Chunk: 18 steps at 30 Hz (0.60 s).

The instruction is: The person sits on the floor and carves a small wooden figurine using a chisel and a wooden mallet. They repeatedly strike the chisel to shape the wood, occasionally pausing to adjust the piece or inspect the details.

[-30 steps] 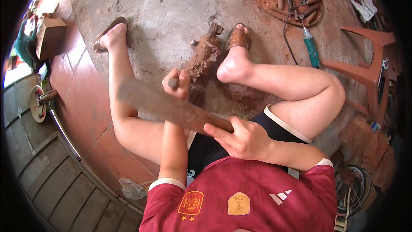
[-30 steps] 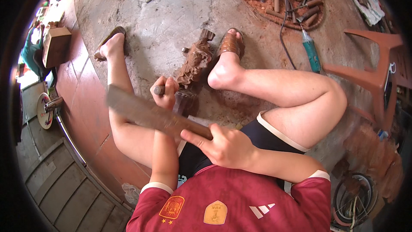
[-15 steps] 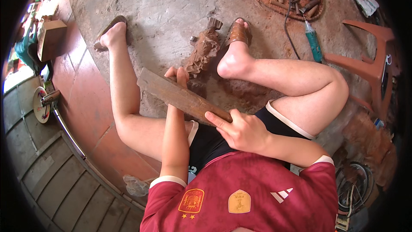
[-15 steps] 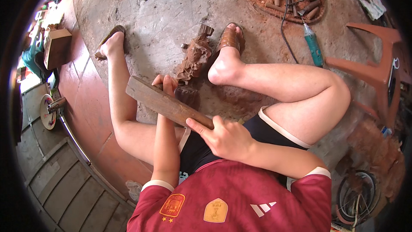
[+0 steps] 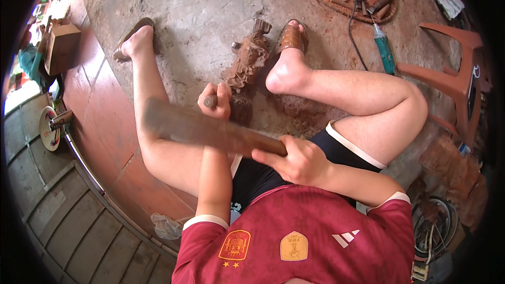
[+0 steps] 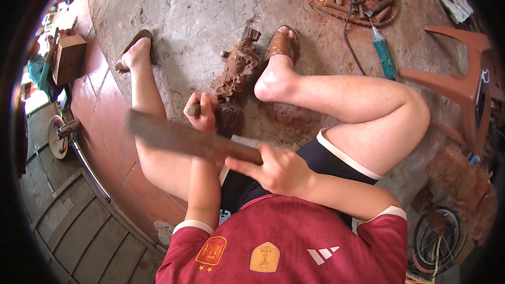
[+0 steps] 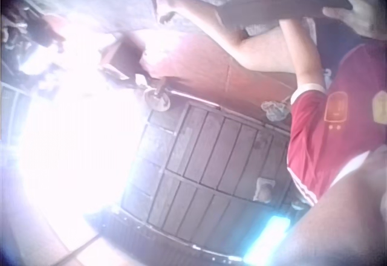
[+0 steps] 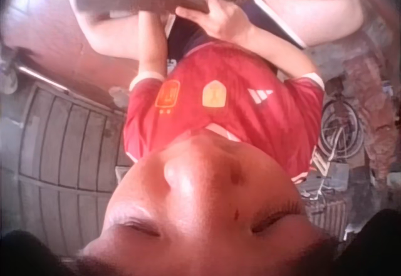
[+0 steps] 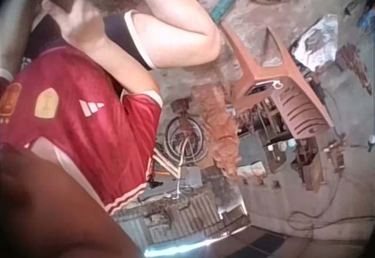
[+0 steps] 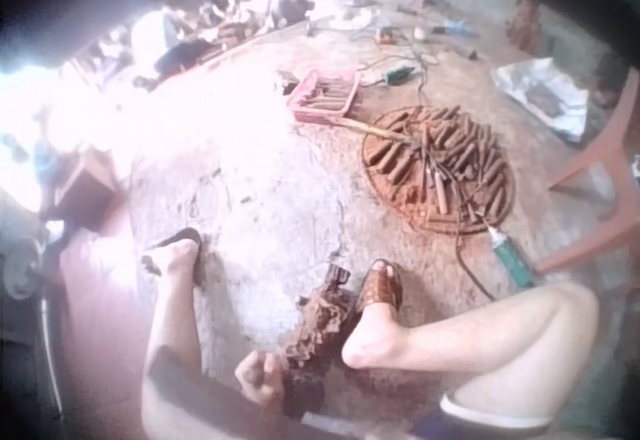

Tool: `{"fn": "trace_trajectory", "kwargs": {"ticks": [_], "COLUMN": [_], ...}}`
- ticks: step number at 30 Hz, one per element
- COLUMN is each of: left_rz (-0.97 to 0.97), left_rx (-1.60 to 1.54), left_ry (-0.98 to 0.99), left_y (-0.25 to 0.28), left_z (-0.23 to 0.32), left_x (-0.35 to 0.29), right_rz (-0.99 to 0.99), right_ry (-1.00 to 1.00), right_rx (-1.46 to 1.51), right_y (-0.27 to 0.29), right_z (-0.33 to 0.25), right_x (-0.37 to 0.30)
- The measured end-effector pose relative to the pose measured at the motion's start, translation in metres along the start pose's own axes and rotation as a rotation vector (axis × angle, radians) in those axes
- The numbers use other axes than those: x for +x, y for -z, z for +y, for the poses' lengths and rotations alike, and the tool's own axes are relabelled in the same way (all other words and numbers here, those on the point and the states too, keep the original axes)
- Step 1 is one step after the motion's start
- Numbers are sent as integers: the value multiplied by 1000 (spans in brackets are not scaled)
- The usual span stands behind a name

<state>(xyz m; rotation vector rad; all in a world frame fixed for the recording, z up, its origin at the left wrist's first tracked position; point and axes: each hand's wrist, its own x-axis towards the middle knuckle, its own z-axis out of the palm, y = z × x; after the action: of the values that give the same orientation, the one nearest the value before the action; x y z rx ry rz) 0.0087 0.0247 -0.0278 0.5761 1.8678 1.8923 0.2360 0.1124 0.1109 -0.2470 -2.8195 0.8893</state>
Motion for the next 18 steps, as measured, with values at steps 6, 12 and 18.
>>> {"fn": "trace_trajectory", "kwargs": {"ticks": [6, 12, 18], "left_rz": [66, -13, -151], "left_rx": [-21, -251, 39], "left_ry": [8, -49, 21], "left_y": [-11, 3, 2], "left_z": [26, 55, 32], "left_x": [4, 27, 39], "right_rz": [-3, 180, 153], "right_ry": [-44, 36, 12], "right_rx": [197, 312, 325], "right_y": [14, 11, 9], "right_z": [-9, -20, -21], "right_x": [1, 1, 0]}}
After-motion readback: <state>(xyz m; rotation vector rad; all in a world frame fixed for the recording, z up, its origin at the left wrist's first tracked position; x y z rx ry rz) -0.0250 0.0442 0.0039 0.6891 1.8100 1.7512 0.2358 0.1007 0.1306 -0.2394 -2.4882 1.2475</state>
